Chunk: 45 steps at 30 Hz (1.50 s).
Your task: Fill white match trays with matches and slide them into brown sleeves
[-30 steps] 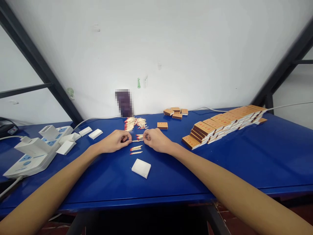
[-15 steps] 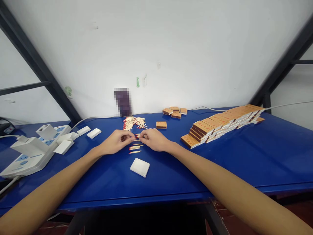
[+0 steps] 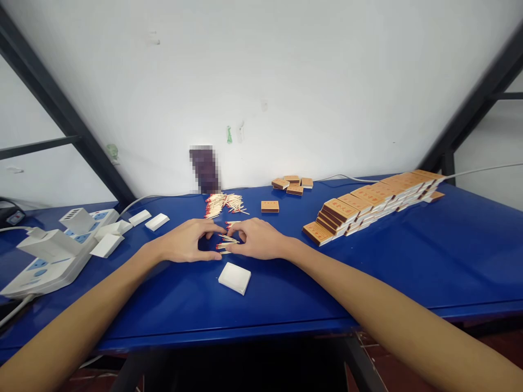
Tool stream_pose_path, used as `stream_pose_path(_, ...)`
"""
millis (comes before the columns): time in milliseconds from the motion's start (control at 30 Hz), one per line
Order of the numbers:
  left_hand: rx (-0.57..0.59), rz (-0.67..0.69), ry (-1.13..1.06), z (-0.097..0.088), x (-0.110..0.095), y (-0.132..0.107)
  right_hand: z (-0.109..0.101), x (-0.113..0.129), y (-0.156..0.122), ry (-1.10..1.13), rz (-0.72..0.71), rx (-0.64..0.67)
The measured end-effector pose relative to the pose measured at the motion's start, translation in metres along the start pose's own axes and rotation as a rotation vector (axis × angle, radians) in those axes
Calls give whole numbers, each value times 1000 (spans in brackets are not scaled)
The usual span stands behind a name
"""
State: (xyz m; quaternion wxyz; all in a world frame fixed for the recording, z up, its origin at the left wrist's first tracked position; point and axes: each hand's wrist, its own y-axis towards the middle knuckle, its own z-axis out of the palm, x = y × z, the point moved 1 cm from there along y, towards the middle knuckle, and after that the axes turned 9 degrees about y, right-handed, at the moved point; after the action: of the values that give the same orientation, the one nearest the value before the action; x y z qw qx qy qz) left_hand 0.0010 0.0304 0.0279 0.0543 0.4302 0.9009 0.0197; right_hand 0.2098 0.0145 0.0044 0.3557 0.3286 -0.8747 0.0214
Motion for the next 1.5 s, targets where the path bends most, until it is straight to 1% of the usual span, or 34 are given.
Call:
stream_pose_path(100,-8,26,33,1,-2,1,0,1,-1,-28,-17,-6)
stream_pose_path(300,-38,60,41,3,-5,2,3,-2,0,-33,-6,-23)
stream_pose_path(433,-63,58,41,3,-6,1,0,-2,0,-5,-41,-5)
stream_pose_path(533,-103,32,35,3,-4,1,-4,-4,-2,34,-60,2)
stream_pose_path(600,-128,-3,23,4,-1,1,-8,-8,-3,32,-39,-57)
stream_pose_path(700,-144,-57,24,10,4,3,-12,-18,-2,-87,28,-183)
stream_pose_path(767,-148,-71,38,14,8,4,-13,-25,0,-167,45,-208)
stream_pose_path(933,-152,-33,70,23,10,7,-8,-32,6,-203,39,-216)
stream_pose_path(1133,-109,-18,115,23,8,9,-4,-32,8,-222,7,-199)
stream_pose_path(1500,-133,-2,27,23,10,9,-3,-35,9,-201,-72,-188)
